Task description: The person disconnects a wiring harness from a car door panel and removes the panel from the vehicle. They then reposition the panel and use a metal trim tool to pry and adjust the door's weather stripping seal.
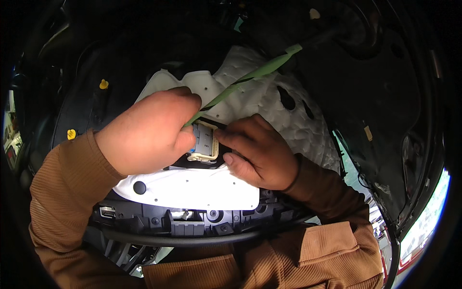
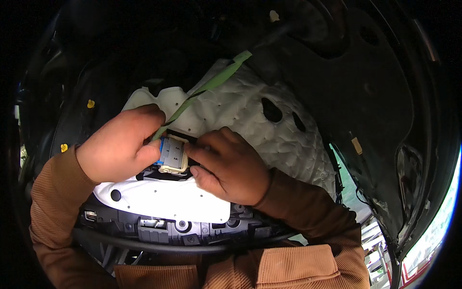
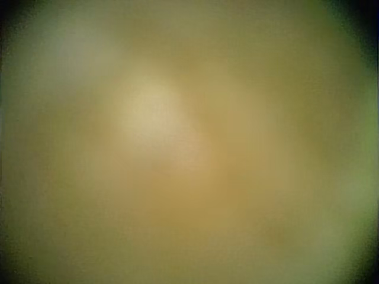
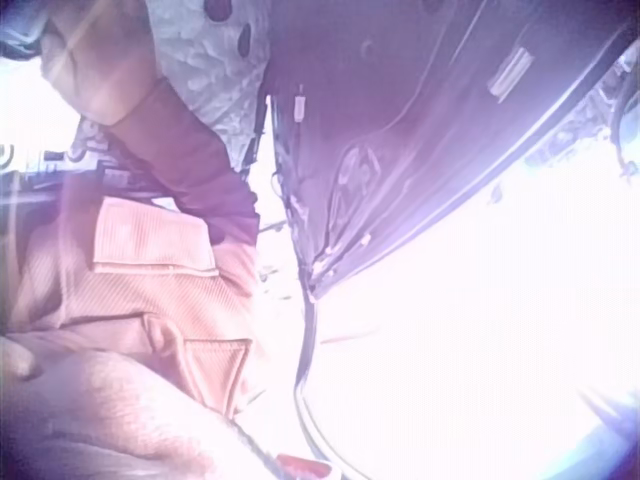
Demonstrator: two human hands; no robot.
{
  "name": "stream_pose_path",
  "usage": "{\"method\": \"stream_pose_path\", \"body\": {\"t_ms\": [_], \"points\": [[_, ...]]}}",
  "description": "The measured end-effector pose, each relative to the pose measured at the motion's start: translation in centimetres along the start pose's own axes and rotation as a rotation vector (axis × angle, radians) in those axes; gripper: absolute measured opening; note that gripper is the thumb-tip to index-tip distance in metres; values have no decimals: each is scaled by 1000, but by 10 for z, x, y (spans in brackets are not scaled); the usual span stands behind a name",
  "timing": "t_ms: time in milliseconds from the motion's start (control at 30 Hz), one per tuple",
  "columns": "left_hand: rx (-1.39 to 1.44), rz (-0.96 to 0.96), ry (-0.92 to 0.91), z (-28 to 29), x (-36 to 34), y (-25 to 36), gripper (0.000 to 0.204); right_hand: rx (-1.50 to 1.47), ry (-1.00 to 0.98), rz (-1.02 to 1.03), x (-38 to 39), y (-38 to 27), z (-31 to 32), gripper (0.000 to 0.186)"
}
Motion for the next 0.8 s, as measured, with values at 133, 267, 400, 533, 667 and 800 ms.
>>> {"method": "stream_pose_path", "body": {"t_ms": [133, 267, 400, 533, 667, 800], "points": [[-20, 22, -4, -1, -1, -5, 24, -12, 7, 22, 1, -1, -4, 46], [4, 220, -102, -7, -2, -14, 24, -38, -11, -1, 2, 1, -7, 47], [25, 191, -83, -7, 1, -8, 24, -76, -28, -28, 2, -2, -5, 43], [-16, 122, -40, -6, -2, -11, 24, -43, -60, -24, -3, 0, -9, 41], [60, 236, -125, -5, -6, -21, 23, -89, -64, -81, -3, 2, -13, 41], [78, 212, -130, -4, -2, -21, 22, -23, -1, -19, -17, -9, -1, 39]]}}
Point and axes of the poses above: each hand's wrist, its own x-axis away from the middle knuckle, its own z-axis out of the back of the hand, y = z × x, the point moved 8 cm from there along -x, towards the middle knuckle, and after that the axes turned 10 degrees about z, right-handed, at the moved point
